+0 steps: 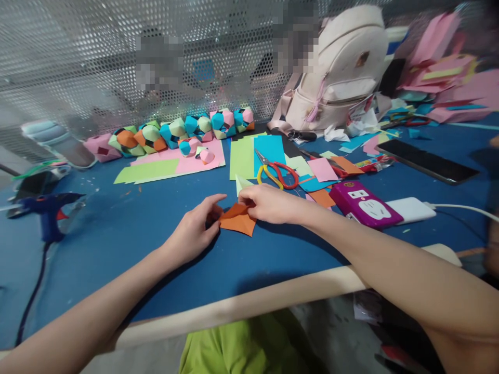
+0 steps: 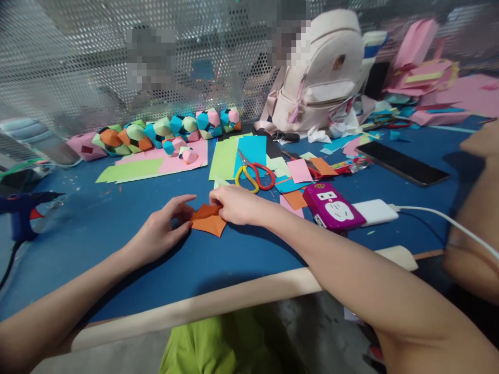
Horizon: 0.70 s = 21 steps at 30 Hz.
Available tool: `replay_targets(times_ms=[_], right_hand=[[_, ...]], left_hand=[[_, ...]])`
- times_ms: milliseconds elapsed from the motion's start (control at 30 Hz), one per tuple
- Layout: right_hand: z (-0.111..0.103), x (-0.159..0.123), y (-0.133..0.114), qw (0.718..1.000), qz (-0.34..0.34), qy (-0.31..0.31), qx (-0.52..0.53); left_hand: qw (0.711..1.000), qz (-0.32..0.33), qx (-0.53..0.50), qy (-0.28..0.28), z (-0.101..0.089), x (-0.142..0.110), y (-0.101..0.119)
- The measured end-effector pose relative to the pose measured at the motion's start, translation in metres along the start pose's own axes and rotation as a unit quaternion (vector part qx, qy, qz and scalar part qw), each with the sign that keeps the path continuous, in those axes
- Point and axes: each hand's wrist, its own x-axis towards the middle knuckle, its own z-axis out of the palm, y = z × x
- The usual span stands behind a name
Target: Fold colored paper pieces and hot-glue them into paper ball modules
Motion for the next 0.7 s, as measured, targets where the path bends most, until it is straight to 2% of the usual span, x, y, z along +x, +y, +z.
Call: replay_targets(times_ms=[233,533,700], right_hand=[[0.0026,-0.0015,0.007,0.996,-0.063,-0.013,-0.057],[-0.0026,-0.0066,0.0038,0.993,-0.078,-0.034,-0.087],[-0.0029,-0.01,-0.0005,0.984,-0.131,-0.032,-0.115]], left_hand=[[0.997,0.036,0.062,-0.008,-0.0024,0.0018,-0.0045],[0.985,0.134,0.101,-0.047,-0.0078,0.0025,-0.0051],[0.979,0.163,0.116,-0.043,-0.0057,0.0013,-0.0084]])
